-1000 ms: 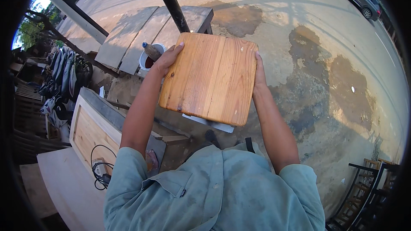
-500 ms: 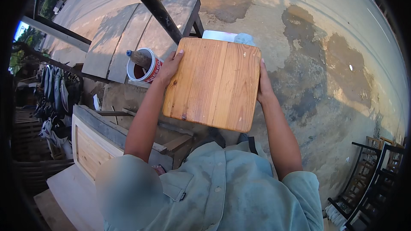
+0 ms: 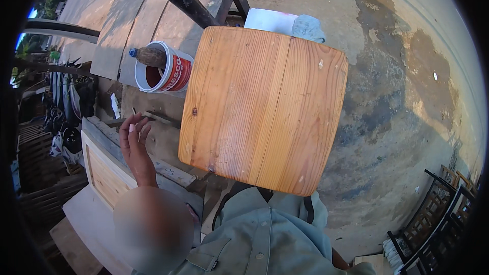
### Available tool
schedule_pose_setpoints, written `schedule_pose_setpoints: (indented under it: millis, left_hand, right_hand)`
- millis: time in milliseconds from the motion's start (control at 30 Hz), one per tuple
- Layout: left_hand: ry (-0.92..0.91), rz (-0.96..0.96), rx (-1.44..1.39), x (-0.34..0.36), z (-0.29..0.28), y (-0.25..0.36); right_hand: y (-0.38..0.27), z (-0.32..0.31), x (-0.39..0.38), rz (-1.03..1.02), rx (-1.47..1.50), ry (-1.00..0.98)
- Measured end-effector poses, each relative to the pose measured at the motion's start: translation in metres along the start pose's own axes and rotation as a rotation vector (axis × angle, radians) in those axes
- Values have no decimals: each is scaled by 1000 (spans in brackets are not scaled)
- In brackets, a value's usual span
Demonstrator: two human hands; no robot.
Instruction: The person repairs a wooden stool by applying glue to the joints and gaps in the seat and frame. They use a white glue bottle to fill cracks in the seat surface and apply adhesive to the leg connections, then press the joints together to secure them.
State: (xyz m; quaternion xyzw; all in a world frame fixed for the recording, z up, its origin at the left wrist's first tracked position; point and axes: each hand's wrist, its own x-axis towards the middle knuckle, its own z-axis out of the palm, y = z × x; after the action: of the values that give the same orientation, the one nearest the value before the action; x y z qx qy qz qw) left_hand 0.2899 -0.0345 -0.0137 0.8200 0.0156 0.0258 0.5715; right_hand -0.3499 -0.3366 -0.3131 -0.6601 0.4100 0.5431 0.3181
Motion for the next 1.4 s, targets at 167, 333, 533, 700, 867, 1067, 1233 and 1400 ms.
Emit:
schedule_pose_setpoints:
  millis: [167,333,533,700,867,1067,1233,1400]
  left_hand:
    - [-634,668,372,-33,47,52]
    - [-1039,994,801,1,122,57]
    - [-341,472,1032,128,150,32]
    - [-681,971,987,40,184,49]
    - [-470,487,1157,91,140,40]
    - [-356,619,997,34,121,42]
    - [-597,948,1056,-89,169,82]
    - [-718,931,881,-155,193,76]
  right_hand:
    - [-15,-3,-2,31,337,118]
    - [-36,-23,6,-37,507,201]
    - [-42,-20,3,-122,643,242]
    - [-41,-7,-5,-184,711,217]
    - [-39,-44,-15,-427,913,251]
    - [-30,-163,-21,-255,1239,705]
    - [-50,-149,-6,-472,1144,649]
    - [-48,-136,-5,-457,1028,387]
